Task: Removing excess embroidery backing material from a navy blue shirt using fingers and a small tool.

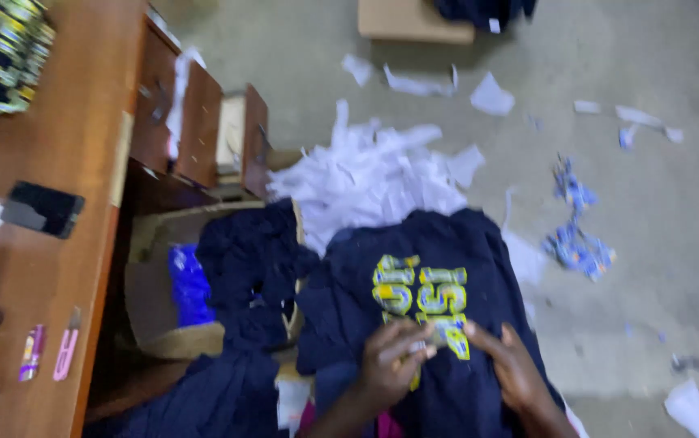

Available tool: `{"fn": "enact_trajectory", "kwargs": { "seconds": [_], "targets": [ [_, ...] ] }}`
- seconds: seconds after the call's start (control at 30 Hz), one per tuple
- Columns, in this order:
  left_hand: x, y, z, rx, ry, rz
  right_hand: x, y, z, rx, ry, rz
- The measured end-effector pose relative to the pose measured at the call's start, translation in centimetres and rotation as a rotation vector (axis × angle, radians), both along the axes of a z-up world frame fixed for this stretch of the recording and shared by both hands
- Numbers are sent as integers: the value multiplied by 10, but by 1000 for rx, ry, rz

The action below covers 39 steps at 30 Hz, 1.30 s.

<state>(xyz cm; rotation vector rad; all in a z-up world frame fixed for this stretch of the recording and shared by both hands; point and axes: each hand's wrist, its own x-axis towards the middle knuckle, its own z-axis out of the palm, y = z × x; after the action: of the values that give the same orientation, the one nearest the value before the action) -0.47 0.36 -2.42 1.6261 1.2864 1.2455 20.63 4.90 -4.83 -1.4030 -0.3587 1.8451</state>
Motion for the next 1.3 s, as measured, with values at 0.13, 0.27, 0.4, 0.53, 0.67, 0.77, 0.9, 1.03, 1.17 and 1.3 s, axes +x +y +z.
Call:
{"fn": "enact_trajectory", "kwargs": {
  "seconds": [0.13,0.27,0.4,0.53,0.67,0.77,0.9,1.03,1.17,1.3],
  "targets": [
    [-6,-7,-12,14,102,70,10,-7,-21,-47,112,15],
    [-7,7,23,100,189,68,1,4,10,71,93,48],
    [-10,2,20,169,268,33,0,4,12,151,149,97],
    [-7,5,23,178,214,44,-1,3,11,153,188,86],
    [-6,6,24,118,103,50,3,3,4,128,189,58],
    [-6,5,23,133,124,74,13,0,-23,121,234,79],
    [-10,2,19,106,117,162,28,-3,-60,11,303,49],
    [-13,1,26,102,161,148,31,-3,-64,82,402,77],
    [-12,1,43,77,210,109,48,-23,-98,397,137,156],
    [-4,-4,43,99,211,159,72,-42,-147,792,-363,270]
  ]
}}
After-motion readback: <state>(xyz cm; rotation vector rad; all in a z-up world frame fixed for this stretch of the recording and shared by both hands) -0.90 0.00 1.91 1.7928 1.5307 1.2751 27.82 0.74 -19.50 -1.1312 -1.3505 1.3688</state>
